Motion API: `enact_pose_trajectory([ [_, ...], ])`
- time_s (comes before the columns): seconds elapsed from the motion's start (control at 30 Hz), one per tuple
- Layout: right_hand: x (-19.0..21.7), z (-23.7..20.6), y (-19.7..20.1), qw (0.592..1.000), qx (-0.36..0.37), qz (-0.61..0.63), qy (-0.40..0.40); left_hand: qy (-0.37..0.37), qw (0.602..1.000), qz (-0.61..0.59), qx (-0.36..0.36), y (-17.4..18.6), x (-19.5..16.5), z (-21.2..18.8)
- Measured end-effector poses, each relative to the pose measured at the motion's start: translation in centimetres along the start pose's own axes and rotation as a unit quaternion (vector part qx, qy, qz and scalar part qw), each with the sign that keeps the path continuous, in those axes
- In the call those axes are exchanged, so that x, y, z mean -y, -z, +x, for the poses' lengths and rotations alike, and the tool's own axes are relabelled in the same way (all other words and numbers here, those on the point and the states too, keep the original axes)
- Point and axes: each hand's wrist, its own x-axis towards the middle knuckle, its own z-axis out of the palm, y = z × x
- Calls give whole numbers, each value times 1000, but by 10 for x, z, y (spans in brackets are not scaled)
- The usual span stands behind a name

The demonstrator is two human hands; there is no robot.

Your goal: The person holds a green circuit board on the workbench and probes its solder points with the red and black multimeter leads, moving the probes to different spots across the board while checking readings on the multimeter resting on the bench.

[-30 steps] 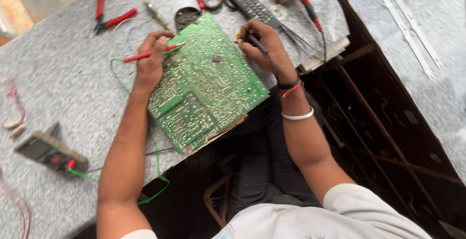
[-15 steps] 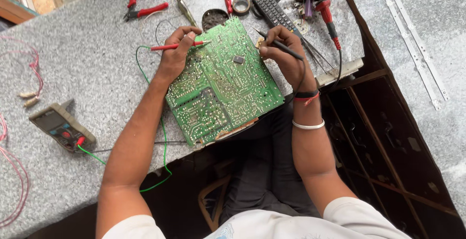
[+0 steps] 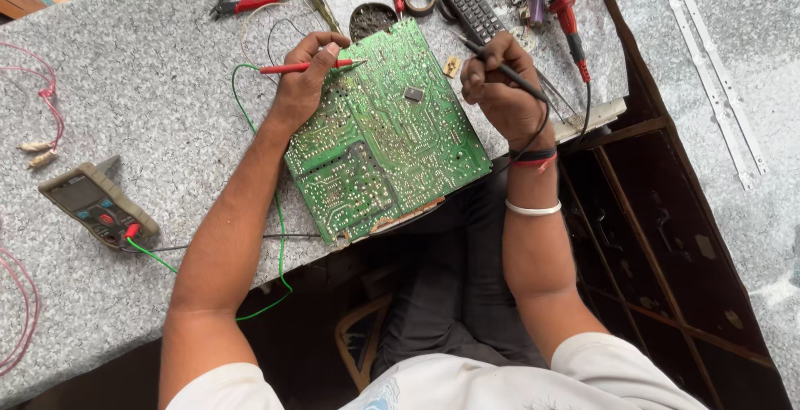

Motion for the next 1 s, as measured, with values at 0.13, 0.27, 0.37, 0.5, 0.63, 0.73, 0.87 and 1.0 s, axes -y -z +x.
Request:
enact_pose_trajectory([
  [0.13, 3, -1, -1, 946, -42, -317, -55, -9, 1000, 10, -4, -1, -5, -1],
  [0.27, 3, 5, -4, 981, -39, -185, -43, 8, 1000, 20, -12, -2, -5, 1],
  [0.37, 0, 0, -8, 973, -60, -216, -47, 107, 993, -37, -19, -1, -4, -2],
  [0.5, 4, 3, -13, 965, -66, -248, -58, -21, 1000, 16, 1, 0, -2, 0],
  [0.63, 4, 4, -19, 962, -83, -255, -58, -25, 1000, 10, 0, -1, -2, 2],
  [0.73, 1, 4, -20, 960, -84, -265, -43, 0, 1000, 21, -11, 1, -2, 1],
  [0.87, -2, 7, -18, 957, -77, -277, -38, 61, 998, 17, -13, 1, -1, 0],
  [1.0, -3, 5, -18, 951, -77, -297, -33, -6, 1000, 0, -2, 1, 2, 2],
])
